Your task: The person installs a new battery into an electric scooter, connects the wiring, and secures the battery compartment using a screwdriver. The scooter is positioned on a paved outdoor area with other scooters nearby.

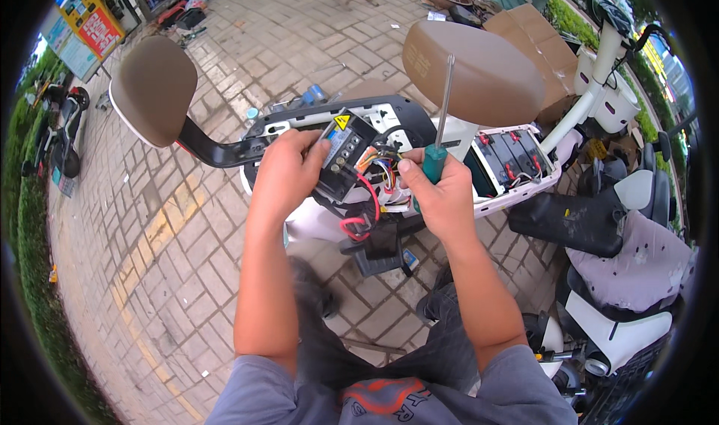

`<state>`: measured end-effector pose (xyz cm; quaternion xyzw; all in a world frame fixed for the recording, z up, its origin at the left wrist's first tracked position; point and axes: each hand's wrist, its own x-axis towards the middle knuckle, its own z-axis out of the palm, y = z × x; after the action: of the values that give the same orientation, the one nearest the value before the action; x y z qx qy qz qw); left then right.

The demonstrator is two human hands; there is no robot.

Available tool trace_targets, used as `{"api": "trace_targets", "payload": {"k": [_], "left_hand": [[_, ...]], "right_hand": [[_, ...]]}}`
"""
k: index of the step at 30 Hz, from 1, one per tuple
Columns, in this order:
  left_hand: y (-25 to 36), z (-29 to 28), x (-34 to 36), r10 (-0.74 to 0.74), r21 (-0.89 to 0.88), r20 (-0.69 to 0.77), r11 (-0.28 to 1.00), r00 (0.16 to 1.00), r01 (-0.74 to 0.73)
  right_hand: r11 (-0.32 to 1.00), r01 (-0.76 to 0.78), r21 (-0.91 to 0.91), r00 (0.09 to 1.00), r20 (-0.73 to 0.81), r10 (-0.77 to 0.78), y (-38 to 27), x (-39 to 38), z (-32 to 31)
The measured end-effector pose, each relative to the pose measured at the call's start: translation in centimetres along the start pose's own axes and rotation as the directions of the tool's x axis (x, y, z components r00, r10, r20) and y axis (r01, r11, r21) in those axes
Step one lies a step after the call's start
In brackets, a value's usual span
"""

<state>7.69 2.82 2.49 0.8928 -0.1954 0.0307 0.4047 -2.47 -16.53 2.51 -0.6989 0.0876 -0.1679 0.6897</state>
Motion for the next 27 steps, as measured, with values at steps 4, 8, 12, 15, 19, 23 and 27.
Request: {"api": "trace_targets", "payload": {"k": [4,8,12,15,19,23,27], "left_hand": [[1.0,-1.0,-1.0,0.057,-0.02,0.038,0.998,0.998,-0.056],[2.5,-0.8,-1.6,0.073,-0.226,-0.014,0.971,0.997,-0.075],[4.4,-0.2,-2.1,0.143,-0.385,0.024,0.915,0.989,-0.123],[4.6,0.2,-2.0,0.136,-0.377,0.047,0.92,0.99,-0.109],[4.3,0.1,-1.9,0.072,-0.395,0.071,0.918,0.995,-0.038],[4.6,0.2,-1.7,-0.019,-0.428,0.087,0.902,0.996,0.055],[4.8,0.4,-2.0,0.063,-0.369,0.095,0.929,0.994,-0.024]], "right_hand": [[0.997,-0.05,0.062,0.998,0.048,0.047,0.4,0.2,0.1],[0.995,-0.079,0.069,0.996,0.048,0.075,-0.1,0.5,0.3],[0.994,-0.081,0.08,0.995,0.071,0.075,-0.4,0.4,0.7],[0.996,-0.073,0.044,0.994,0.079,0.07,-0.4,0.3,0.6],[0.998,0.036,-0.057,0.998,0.053,-0.033,0.2,0.2,0.9],[0.997,0.044,-0.063,0.998,0.057,-0.04,0.1,0.1,0.7],[0.989,0.065,-0.13,0.998,0.035,-0.061,-0.6,0.2,0.5]]}}
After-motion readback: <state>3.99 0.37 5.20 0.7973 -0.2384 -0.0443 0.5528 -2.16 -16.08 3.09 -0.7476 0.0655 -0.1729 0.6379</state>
